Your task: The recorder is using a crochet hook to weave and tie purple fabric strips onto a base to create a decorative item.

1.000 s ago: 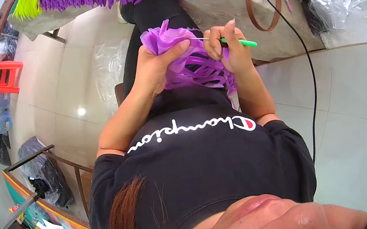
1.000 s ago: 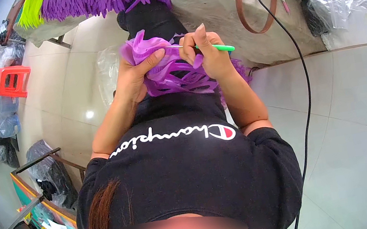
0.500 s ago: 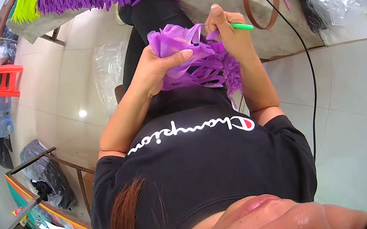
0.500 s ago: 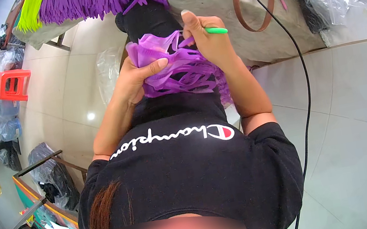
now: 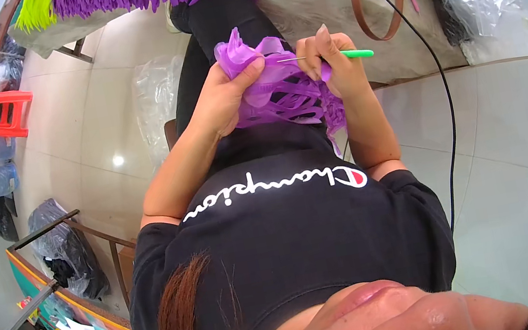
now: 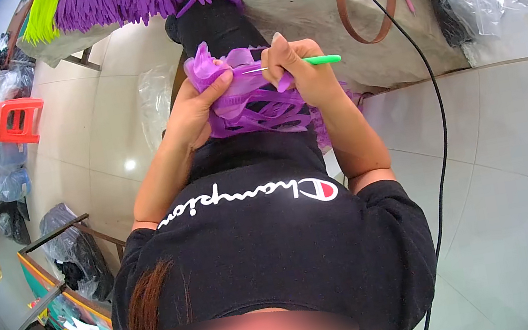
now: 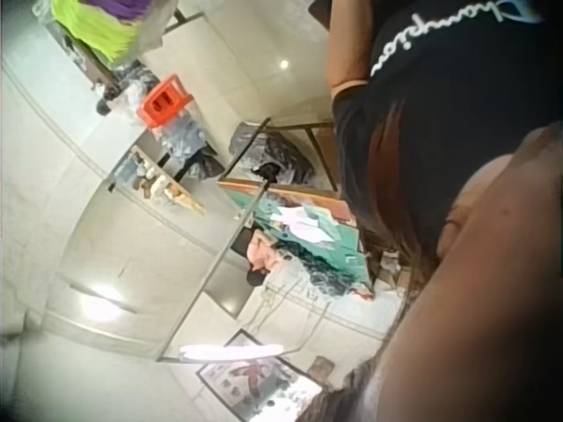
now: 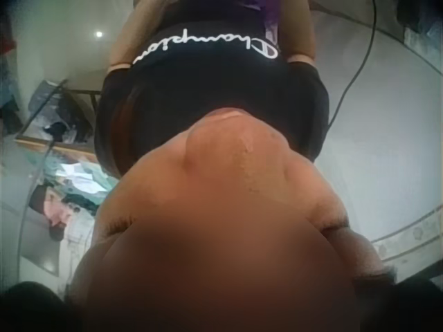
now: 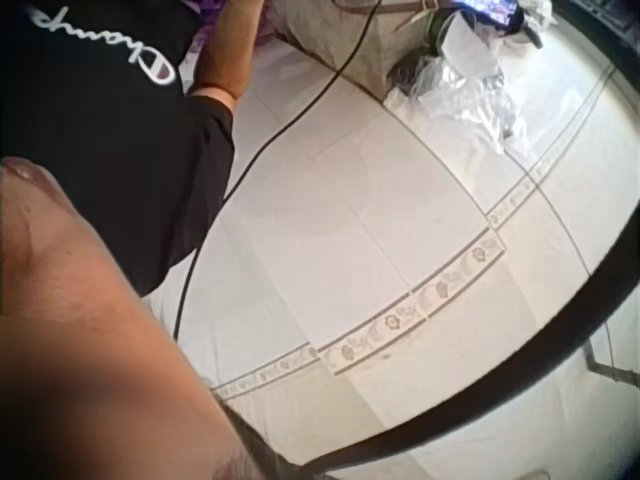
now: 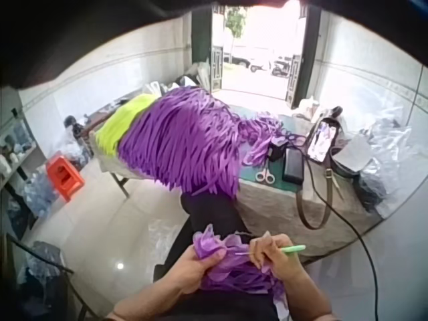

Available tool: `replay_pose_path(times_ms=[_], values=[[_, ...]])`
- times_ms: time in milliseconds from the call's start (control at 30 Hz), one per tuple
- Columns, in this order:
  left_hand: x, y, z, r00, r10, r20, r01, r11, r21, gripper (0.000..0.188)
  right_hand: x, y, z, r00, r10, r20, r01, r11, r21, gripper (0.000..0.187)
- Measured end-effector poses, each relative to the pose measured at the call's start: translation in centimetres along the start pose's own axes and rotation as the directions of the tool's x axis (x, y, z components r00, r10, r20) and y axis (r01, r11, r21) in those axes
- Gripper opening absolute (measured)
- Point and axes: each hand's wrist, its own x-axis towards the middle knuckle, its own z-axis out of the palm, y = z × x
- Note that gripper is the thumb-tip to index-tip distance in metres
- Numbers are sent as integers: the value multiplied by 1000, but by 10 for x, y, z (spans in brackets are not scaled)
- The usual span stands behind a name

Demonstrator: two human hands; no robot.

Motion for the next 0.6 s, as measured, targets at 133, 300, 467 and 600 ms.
replay_pose_path(times_ms=[133,300,467,600], values=[[-2,3,1,999,-29,-36,29,1000,6,32,-2,4,-2,994,85,-71,-83,996,25,60],[-4,8,4,995,-95,32,95,996,0,31,-3,5,-2,993,106,-42,-105,994,38,61],[-2,5,0,999,-24,39,20,996,91,29,-6,2,-2,990,120,-76,-118,992,38,61],[-1,2,-2,998,51,-43,-46,992,113,22,-10,3,-6,994,99,-37,-95,992,78,60]])
